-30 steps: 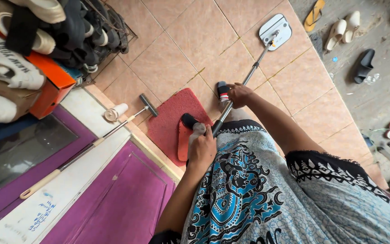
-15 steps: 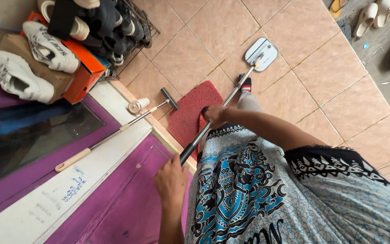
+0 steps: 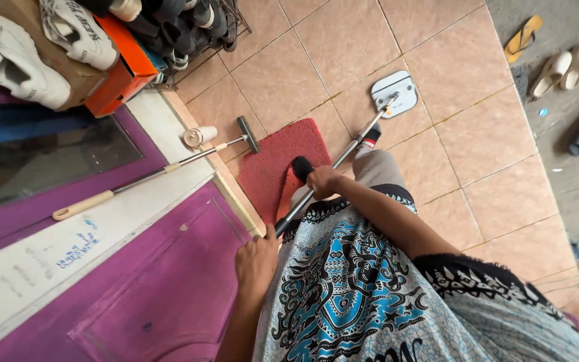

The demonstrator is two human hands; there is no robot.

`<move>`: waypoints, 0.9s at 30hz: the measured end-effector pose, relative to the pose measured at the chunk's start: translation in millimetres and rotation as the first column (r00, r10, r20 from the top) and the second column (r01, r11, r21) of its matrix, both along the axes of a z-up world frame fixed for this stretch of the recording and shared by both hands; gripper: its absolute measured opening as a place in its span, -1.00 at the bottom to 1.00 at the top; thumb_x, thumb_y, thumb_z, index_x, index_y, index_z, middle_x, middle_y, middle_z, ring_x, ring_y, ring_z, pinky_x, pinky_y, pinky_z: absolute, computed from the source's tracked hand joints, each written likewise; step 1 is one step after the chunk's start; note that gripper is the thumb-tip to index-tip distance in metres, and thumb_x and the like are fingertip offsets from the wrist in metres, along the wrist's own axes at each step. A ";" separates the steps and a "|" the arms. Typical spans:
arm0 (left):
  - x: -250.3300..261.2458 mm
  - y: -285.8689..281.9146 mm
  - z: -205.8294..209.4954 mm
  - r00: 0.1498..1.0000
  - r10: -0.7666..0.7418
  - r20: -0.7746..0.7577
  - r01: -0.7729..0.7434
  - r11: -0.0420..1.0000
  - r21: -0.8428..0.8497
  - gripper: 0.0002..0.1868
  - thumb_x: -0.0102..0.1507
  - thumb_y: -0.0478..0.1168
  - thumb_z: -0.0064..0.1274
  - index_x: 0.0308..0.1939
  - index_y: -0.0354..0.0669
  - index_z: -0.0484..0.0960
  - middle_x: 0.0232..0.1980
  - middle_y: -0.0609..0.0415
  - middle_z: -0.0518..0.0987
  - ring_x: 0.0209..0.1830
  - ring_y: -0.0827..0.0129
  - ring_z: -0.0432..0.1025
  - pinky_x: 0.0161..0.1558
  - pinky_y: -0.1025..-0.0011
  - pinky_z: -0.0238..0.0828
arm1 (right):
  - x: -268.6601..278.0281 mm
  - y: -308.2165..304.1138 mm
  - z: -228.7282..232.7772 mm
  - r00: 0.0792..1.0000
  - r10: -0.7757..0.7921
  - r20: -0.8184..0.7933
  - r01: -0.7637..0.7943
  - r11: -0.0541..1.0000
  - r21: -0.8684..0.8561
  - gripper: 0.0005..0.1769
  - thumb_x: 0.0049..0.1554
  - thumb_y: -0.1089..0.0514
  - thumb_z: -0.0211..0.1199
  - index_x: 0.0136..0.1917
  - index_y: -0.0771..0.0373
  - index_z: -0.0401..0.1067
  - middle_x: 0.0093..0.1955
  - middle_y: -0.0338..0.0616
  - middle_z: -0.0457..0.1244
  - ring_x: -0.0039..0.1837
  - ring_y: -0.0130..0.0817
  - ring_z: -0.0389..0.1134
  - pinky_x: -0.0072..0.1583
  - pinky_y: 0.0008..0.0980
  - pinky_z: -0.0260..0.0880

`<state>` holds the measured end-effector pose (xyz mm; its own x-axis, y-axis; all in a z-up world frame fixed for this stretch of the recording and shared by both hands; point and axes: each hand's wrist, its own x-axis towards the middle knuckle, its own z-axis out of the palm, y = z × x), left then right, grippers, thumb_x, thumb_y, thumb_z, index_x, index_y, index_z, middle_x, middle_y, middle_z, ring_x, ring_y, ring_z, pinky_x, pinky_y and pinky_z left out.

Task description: The person sweeps the floor with a handheld brush and uses a flat mop with a long handle to wipe the tiled surface around footwear and a motorcycle.

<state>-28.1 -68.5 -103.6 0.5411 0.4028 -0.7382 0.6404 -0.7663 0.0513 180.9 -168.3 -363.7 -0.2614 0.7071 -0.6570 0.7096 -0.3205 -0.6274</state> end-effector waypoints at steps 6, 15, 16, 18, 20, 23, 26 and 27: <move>109.5 -69.6 -91.4 0.985 0.036 0.171 -0.014 0.992 -0.126 -0.60 0.37 0.10 -0.04 -0.02 -0.18 0.45 -0.47 -0.10 0.64 -0.46 -0.01 0.60 -0.45 0.05 0.52 | 125.9 -74.1 -66.3 0.967 0.029 0.252 0.040 0.964 -0.263 -0.79 0.01 0.08 0.26 -0.09 0.12 0.60 -0.06 -0.05 0.44 0.01 -0.12 0.50 0.07 -0.07 0.54; 256.3 -149.4 -125.4 0.931 0.023 0.365 0.051 0.980 -0.192 -0.61 0.41 -0.23 -0.15 0.21 -0.51 0.45 -0.36 -0.27 0.63 -0.44 -0.03 0.61 -0.41 0.14 0.58 | 289.7 -159.4 -69.3 0.878 0.113 0.465 -0.075 0.992 -0.100 -0.81 0.04 -0.03 0.29 -0.12 0.03 0.59 -0.01 -0.15 0.40 0.19 -0.14 0.42 0.43 -0.07 0.27; 260.5 -147.8 -124.4 0.931 0.021 0.363 0.048 0.982 -0.182 -0.61 0.41 -0.23 -0.15 0.21 -0.51 0.45 -0.36 -0.27 0.63 -0.44 -0.03 0.61 -0.41 0.14 0.58 | 291.5 -158.3 -67.7 0.879 0.110 0.464 -0.078 0.993 -0.089 -0.81 0.04 -0.03 0.29 -0.12 0.03 0.59 -0.01 -0.15 0.40 0.19 -0.14 0.42 0.43 -0.07 0.27; 263.1 -147.4 -117.1 0.913 0.113 0.391 -0.011 0.967 -0.254 -0.56 0.27 -0.24 -0.07 0.14 -0.55 0.48 -0.37 -0.30 0.62 -0.40 -0.09 0.60 -0.31 0.12 0.59 | 288.8 -162.9 -63.2 0.883 0.030 0.468 -0.010 0.999 -0.045 -0.82 -0.01 -0.02 0.33 -0.15 0.04 0.58 0.00 -0.16 0.40 0.22 -0.15 0.39 0.47 -0.05 0.21; 258.6 -141.0 -110.7 0.927 0.129 0.353 -0.017 0.953 -0.303 -0.59 0.30 -0.20 -0.04 0.09 -0.51 0.51 -0.29 -0.29 0.63 -0.32 -0.11 0.61 -0.23 0.10 0.59 | 273.6 -164.1 -62.2 0.873 0.040 0.487 -0.014 0.998 -0.057 -0.82 -0.01 -0.02 0.33 -0.14 0.03 0.58 0.02 -0.16 0.40 0.23 -0.15 0.39 0.46 -0.05 0.22; 237.2 -124.6 -93.6 0.952 0.142 0.271 -0.036 0.932 -0.360 -0.62 0.30 -0.15 0.01 0.08 -0.39 0.54 -0.13 -0.32 0.61 -0.17 -0.15 0.59 -0.10 0.07 0.57 | 235.3 -162.4 -55.0 0.851 0.049 0.523 -0.012 0.997 -0.073 -0.82 0.01 -0.03 0.32 -0.12 0.01 0.59 0.04 -0.15 0.40 0.24 -0.15 0.38 0.46 -0.07 0.21; 200.8 -99.3 -65.7 0.972 0.146 0.182 -0.062 0.914 -0.401 -0.46 0.25 -0.12 0.06 0.31 -0.15 0.42 0.00 -0.39 0.54 -0.07 -0.20 0.54 -0.04 0.01 0.51 | 193.9 -145.6 -46.2 0.853 -0.036 0.520 0.042 0.999 0.000 -0.83 0.00 -0.03 0.34 -0.17 0.02 0.60 0.00 -0.13 0.40 0.23 -0.14 0.38 0.45 -0.10 0.22; 184.6 -91.5 -55.3 0.980 0.150 0.129 -0.078 0.893 -0.444 -0.28 0.24 -0.10 0.06 0.51 0.00 0.29 0.04 -0.42 0.50 -0.06 -0.24 0.51 -0.04 -0.04 0.46 | 179.0 -141.7 -43.2 0.863 -0.113 0.492 0.095 0.994 0.061 -0.84 -0.03 -0.03 0.36 -0.21 0.03 0.61 -0.04 -0.12 0.40 0.22 -0.12 0.38 0.43 -0.11 0.25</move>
<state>156.4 -160.0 -158.8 0.6334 0.1271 -0.7633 0.6780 -0.5667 0.4682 359.9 -310.0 -407.0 0.1670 0.7363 -0.6558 0.8930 -0.3949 -0.2160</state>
